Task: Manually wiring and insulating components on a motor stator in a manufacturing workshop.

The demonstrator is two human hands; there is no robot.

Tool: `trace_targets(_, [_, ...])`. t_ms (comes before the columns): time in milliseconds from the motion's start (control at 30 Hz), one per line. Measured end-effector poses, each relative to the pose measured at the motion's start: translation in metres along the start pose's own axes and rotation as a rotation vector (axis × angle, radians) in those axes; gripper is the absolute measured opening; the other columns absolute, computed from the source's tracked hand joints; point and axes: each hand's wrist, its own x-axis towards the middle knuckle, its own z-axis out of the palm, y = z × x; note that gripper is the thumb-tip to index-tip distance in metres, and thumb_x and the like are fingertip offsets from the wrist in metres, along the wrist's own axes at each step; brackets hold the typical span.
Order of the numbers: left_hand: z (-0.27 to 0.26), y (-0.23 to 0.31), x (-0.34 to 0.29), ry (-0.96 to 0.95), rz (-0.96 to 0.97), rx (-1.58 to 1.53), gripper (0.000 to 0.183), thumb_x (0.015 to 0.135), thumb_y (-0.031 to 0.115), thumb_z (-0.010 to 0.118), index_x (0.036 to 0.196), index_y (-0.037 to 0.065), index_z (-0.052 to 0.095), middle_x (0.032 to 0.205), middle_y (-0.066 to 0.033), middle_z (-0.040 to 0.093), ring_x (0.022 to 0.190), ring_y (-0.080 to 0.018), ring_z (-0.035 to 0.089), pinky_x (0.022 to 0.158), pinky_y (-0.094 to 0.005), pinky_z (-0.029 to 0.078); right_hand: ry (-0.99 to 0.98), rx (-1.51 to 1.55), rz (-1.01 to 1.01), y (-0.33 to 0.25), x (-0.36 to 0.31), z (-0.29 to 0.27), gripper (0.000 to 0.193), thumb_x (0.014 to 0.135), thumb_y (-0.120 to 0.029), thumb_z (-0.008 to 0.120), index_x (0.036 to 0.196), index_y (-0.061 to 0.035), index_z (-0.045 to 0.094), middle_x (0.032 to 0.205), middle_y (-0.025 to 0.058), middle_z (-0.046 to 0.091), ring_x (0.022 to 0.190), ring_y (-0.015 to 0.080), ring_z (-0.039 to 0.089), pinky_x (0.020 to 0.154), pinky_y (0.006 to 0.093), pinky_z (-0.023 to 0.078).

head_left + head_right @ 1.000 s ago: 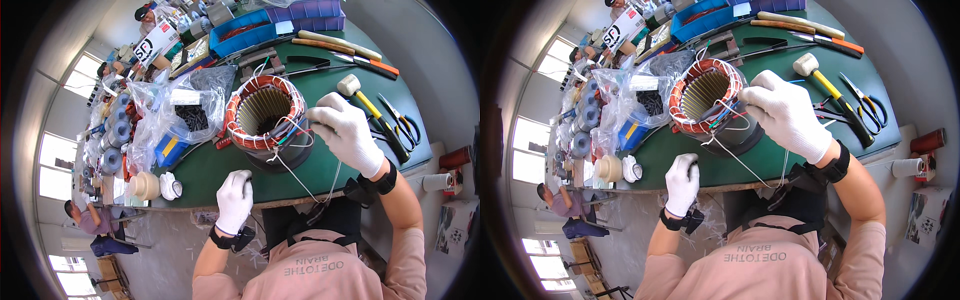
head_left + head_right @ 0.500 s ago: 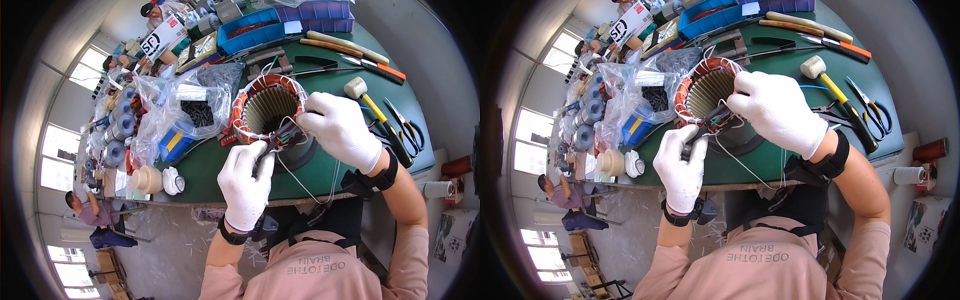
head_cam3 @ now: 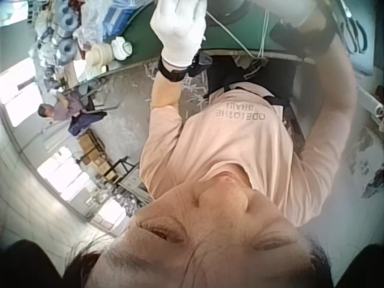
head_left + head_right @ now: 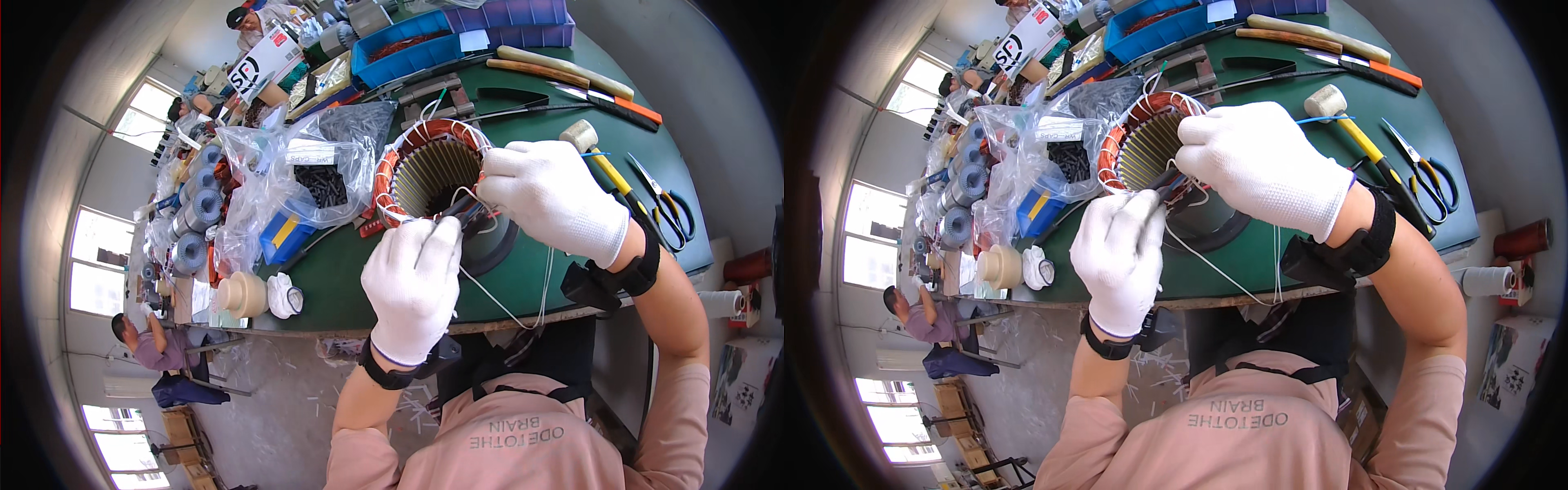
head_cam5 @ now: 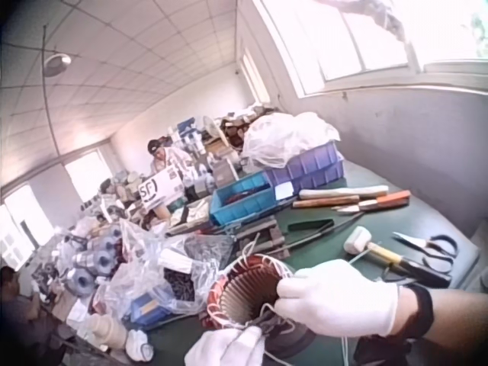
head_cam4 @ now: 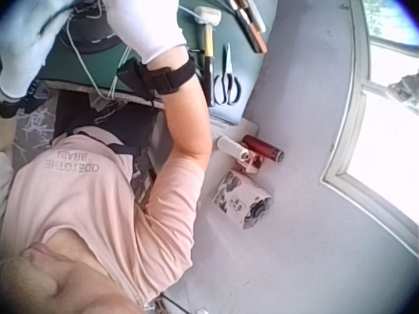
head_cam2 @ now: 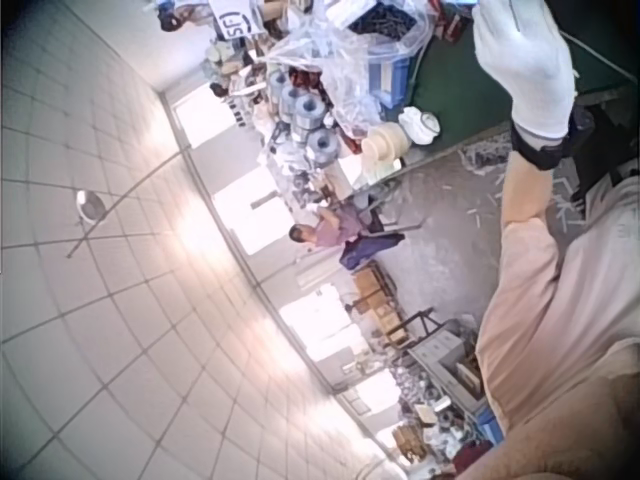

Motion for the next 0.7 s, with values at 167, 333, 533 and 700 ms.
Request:
trace_targets(167, [0.006,-0.004,-0.002,-0.028,-0.24,-0.295,0.025,0.07,0.0,0.078,0.094,0.003,0.07,0.079,-0.0106,0.06,0.066,-0.0225,0.06,0.059,-0.0316,0.048,0.01,0.06,0.017,0.002,-0.001,0.004,0.003,0.073,-0.008,0.065,0.076,-0.0093,0.064,0.077,0.0056,0.056,0.075,0.0248,0.064,0.063,0.034,0.052])
trace_targets(333, [0.008,0.001,0.001,-0.016,-0.113,-0.108,0.033,0.071,0.001,0.078,0.103,0.004,0.069,0.081,-0.01,0.062,0.065,-0.0238,0.06,0.061,-0.0317,0.05,0.037,0.058,0.01,0.001,-0.001,0.004,0.004,0.072,-0.008,0.065,0.076,-0.0092,0.064,0.076,0.0062,0.056,0.073,0.0255,0.064,0.062,0.034,0.052])
trace_targets(533, [0.009,-0.001,-0.002,0.036,-0.091,-0.153,0.022,0.075,-0.003,0.073,0.095,0.003,0.068,0.079,-0.0123,0.063,0.066,-0.0254,0.062,0.06,-0.0315,0.05,0.011,0.039,0.003,-0.003,0.002,0.002,0.005,0.072,-0.008,0.067,0.074,-0.0075,0.062,0.077,0.0073,0.057,0.073,0.0266,0.063,0.062,0.0344,0.051])
trace_targets(700, [0.009,-0.005,-0.001,-0.002,-0.12,-0.177,0.02,0.076,-0.004,0.072,0.094,0.003,0.069,0.079,-0.0117,0.062,0.064,-0.0242,0.061,0.059,-0.0309,0.049,0.057,0.078,0.063,-0.005,-0.003,0.006,0.007,0.071,-0.005,0.066,0.077,-0.0049,0.062,0.081,0.0096,0.057,0.074,0.0283,0.063,0.063,0.0356,0.051])
